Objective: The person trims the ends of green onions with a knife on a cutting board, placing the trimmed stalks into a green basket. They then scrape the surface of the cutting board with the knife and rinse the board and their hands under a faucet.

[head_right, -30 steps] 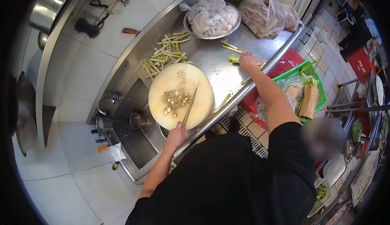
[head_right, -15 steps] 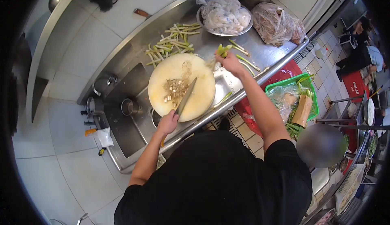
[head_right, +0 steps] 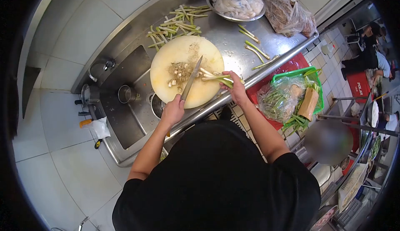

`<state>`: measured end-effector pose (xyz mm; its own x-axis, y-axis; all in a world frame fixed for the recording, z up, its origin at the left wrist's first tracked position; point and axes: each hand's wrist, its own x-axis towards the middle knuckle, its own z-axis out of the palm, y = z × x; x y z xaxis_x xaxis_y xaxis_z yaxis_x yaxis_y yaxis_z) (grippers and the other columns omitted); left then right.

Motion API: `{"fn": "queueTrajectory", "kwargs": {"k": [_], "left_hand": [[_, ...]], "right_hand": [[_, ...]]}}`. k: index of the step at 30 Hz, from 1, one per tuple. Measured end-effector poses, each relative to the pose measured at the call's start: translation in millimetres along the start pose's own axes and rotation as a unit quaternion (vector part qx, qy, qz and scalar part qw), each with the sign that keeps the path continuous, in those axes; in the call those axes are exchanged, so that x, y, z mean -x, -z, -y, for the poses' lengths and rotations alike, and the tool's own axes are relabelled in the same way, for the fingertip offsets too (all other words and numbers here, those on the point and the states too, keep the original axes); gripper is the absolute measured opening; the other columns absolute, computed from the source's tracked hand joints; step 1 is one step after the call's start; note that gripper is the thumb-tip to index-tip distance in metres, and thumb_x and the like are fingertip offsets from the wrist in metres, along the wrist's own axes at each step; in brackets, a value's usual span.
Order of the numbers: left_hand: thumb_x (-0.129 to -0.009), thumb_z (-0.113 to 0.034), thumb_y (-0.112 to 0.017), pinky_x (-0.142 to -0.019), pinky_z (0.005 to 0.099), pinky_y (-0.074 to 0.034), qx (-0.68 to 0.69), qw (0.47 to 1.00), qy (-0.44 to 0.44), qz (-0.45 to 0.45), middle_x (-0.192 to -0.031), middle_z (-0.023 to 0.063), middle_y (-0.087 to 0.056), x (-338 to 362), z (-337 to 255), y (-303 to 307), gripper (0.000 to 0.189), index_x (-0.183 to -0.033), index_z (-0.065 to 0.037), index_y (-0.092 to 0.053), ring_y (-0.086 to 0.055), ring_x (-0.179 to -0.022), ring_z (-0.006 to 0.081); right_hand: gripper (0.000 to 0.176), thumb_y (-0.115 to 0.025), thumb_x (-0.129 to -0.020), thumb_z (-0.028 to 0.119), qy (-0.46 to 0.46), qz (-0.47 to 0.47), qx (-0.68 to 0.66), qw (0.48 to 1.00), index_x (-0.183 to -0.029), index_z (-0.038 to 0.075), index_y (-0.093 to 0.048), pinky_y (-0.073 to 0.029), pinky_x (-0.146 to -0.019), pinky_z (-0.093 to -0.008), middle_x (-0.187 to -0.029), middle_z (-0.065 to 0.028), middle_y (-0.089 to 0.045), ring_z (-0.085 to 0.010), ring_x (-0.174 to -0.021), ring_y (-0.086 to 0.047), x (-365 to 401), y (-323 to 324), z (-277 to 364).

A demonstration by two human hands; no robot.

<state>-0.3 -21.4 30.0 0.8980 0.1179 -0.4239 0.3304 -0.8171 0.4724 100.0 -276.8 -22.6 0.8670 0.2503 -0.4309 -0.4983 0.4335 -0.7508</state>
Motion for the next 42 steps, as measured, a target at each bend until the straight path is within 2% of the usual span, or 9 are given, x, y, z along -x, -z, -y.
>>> {"fn": "queueTrajectory", "kwargs": {"k": [5, 7, 11, 16, 23, 31, 35, 37, 42], "left_hand": [[-0.097, -0.024, -0.044, -0.075, 0.0573, -0.047, -0.05, 0.998, -0.006, 0.038, -0.083, 0.0289, -0.064, 3, -4, -11, 0.022, -0.104, -0.004, -0.047, -0.062, -0.082, 0.0481], [-0.096, -0.023, -0.046, -0.073, 0.0574, -0.047, -0.046, 0.998, -0.027, 0.037, -0.079, 0.031, -0.062, 8, -5, -13, 0.019, -0.103, -0.005, -0.046, -0.061, -0.079, 0.0495], [-0.096, -0.023, -0.045, -0.073, 0.0575, -0.047, -0.055, 0.998, -0.034, 0.025, -0.078, 0.0305, -0.061, 9, -5, -6, 0.019, -0.103, -0.005, -0.046, -0.061, -0.078, 0.0493], [-0.096, -0.024, -0.044, -0.074, 0.0575, -0.047, -0.049, 0.998, -0.014, 0.028, -0.08, 0.0305, -0.062, 5, -3, -6, 0.02, -0.102, -0.005, -0.046, -0.061, -0.08, 0.0493], [-0.096, -0.023, -0.044, -0.076, 0.0572, -0.047, -0.06, 0.998, -0.008, 0.036, -0.084, 0.0308, -0.062, 6, -7, -1, 0.02, -0.103, -0.004, -0.046, -0.061, -0.083, 0.0499], [-0.096, -0.021, -0.044, -0.077, 0.057, -0.046, -0.047, 0.998, -0.022, 0.044, -0.084, 0.0324, -0.062, 11, -10, -6, 0.02, -0.102, -0.002, -0.046, -0.06, -0.084, 0.0498], [-0.096, -0.021, -0.044, -0.078, 0.057, -0.046, -0.038, 0.998, -0.017, 0.038, -0.085, 0.0328, -0.061, 14, -6, -13, 0.02, -0.102, -0.002, -0.046, -0.06, -0.085, 0.0503], [-0.096, -0.022, -0.044, -0.078, 0.057, -0.046, -0.029, 0.999, -0.018, 0.033, -0.085, 0.0329, -0.061, 15, -6, -15, 0.021, -0.102, -0.002, -0.046, -0.06, -0.085, 0.0503], [-0.096, -0.022, -0.044, -0.077, 0.0572, -0.046, -0.022, 0.999, -0.025, 0.03, -0.085, 0.0323, -0.062, 10, 0, -15, 0.021, -0.102, -0.002, -0.046, -0.06, -0.084, 0.0502]], "right_hand": [[0.042, -0.043, -0.099, 0.041, 0.074, -0.033, 0.059, 0.995, -0.112, 0.004, -0.059, -0.047, -0.073, -0.0288, -0.101, -0.009, -0.062, -0.016, -0.082, -0.059, 3, 16, -24], [0.042, -0.043, -0.099, 0.04, 0.02, -0.007, -0.096, 0.995, -0.116, 0.004, -0.057, -0.047, -0.075, -0.0303, -0.102, -0.0092, -0.061, -0.0178, -0.084, -0.059, 16, 10, -15], [0.045, -0.042, -0.099, 0.041, 0.002, 0.013, -0.171, 0.985, -0.121, 0.004, -0.053, -0.046, -0.077, -0.0322, -0.104, -0.0109, -0.061, -0.0199, -0.085, -0.058, 26, 16, -16], [0.04, -0.049, -0.098, 0.037, -0.005, -0.133, -0.12, 0.984, -0.12, 0.004, -0.053, -0.05, -0.071, -0.0327, -0.102, -0.0124, -0.062, -0.0233, -0.081, -0.063, 13, 19, -20], [0.041, -0.055, -0.095, 0.041, -0.045, -0.189, -0.058, 0.979, -0.108, 0.002, -0.057, -0.052, -0.065, -0.0308, -0.089, -0.0098, -0.063, -0.0205, -0.074, -0.063, 12, 5, -9], [0.035, -0.058, -0.094, 0.035, 0.086, -0.308, 0.011, 0.947, -0.093, 0.0, -0.06, -0.045, -0.062, -0.0266, -0.083, -0.0062, -0.06, -0.0134, -0.067, -0.055, -20, 10, -41], [0.031, -0.061, -0.092, 0.03, 0.087, -0.256, 0.082, 0.959, -0.097, -0.001, -0.062, -0.046, -0.065, -0.0261, -0.084, -0.0076, -0.062, -0.0133, -0.071, -0.057, -21, 15, -45], [0.031, -0.063, -0.091, 0.028, 0.133, -0.162, 0.363, 0.908, -0.105, 0.001, -0.064, -0.047, -0.062, -0.026, -0.085, -0.0094, -0.065, -0.0128, -0.07, -0.059, -10, 9, -37], [0.031, -0.061, -0.091, 0.026, 0.029, -0.113, 0.343, 0.932, -0.111, 0.003, -0.064, -0.049, -0.057, -0.0263, -0.084, -0.0095, -0.066, -0.0122, -0.063, -0.059, 6, -1, -18]]}}
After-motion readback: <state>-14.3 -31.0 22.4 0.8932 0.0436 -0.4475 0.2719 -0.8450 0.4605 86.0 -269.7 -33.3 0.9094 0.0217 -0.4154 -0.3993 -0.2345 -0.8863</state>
